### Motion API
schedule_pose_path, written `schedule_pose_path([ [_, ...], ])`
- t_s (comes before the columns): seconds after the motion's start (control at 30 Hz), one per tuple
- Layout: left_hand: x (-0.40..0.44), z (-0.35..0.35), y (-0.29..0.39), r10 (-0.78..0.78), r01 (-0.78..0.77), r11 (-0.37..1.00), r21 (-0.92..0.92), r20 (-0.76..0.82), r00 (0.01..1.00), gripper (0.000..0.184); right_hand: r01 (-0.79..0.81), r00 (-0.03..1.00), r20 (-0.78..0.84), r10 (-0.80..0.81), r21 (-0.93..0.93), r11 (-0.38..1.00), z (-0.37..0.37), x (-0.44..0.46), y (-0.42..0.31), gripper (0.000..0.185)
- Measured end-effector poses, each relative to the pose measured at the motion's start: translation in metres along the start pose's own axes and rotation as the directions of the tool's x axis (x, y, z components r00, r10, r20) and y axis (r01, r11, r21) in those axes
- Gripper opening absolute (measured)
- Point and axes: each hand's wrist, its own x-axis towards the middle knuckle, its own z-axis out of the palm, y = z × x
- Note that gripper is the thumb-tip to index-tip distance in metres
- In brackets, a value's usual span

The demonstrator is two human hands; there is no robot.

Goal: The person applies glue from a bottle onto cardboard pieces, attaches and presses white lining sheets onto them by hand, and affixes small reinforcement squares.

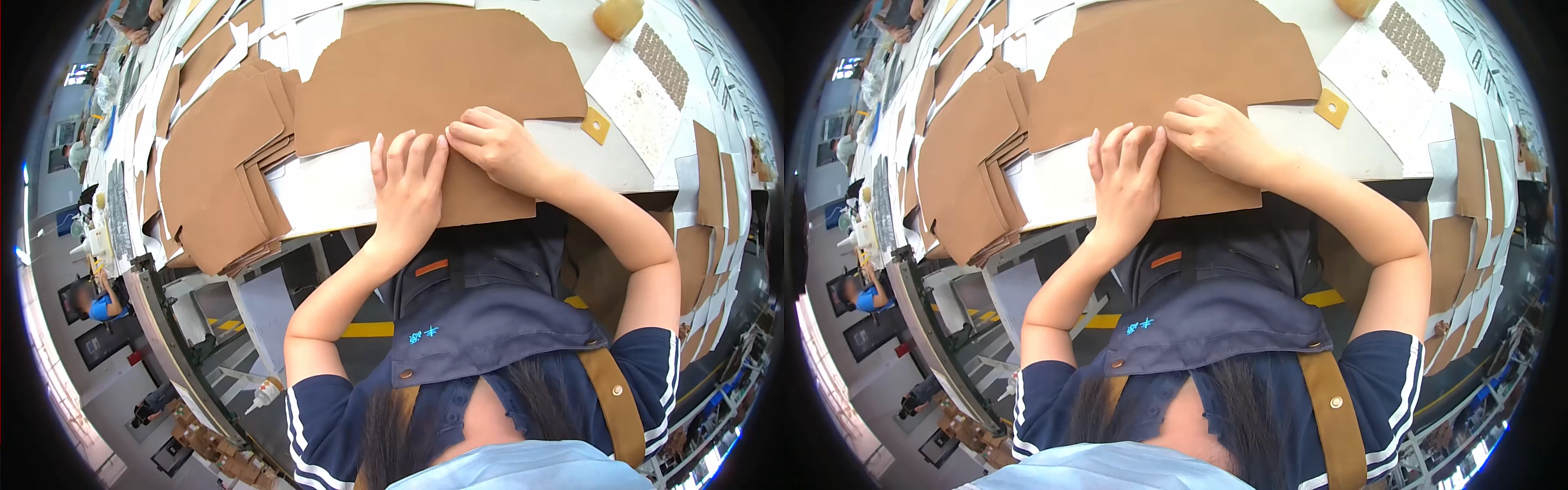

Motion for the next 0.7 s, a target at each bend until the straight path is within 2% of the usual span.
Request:
schedule_pose_path([
  [0.07,0.005,-0.003,0.001,0.021,-0.021,0.998,0.055,0.011,1.000,0.044,0.089,0.992,0.088,-0.086,-0.037,0.995,-0.007,0.006,0.005,0.028],
  [0.17,0.012,-0.009,-0.004,0.101,-0.108,0.983,0.151,0.049,0.994,0.043,0.209,0.960,0.180,-0.216,0.057,0.976,-0.012,0.012,0.024,0.028],
  [0.27,0.015,-0.007,-0.021,0.158,-0.158,0.987,0.037,-0.001,0.987,0.040,0.151,0.983,0.092,-0.158,0.078,0.985,-0.007,0.001,0.031,0.026],
  [0.37,0.021,-0.012,-0.034,0.138,-0.139,0.983,-0.120,-0.013,0.990,0.037,0.049,0.996,-0.070,-0.052,-0.037,0.998,-0.008,-0.003,0.010,0.021],
  [0.4,0.024,-0.008,-0.039,0.169,-0.170,0.979,-0.109,-0.018,0.985,0.035,-0.043,0.997,-0.060,0.043,0.004,0.999,-0.007,-0.006,0.006,0.023],
  [0.5,0.033,-0.001,-0.051,0.251,-0.252,0.958,-0.140,-0.027,0.968,0.035,-0.077,0.992,-0.095,0.081,0.044,0.996,-0.004,-0.007,0.005,0.021],
  [0.63,0.040,-0.005,-0.057,0.313,-0.307,0.936,-0.172,0.009,0.950,0.035,-0.079,0.993,-0.083,0.081,0.027,0.997,-0.003,-0.008,0.004,0.019],
  [0.7,0.041,-0.010,-0.051,0.356,-0.349,0.932,-0.098,0.054,0.933,0.036,-0.074,0.993,-0.086,0.075,0.014,0.997,-0.001,-0.007,0.004,0.019],
])
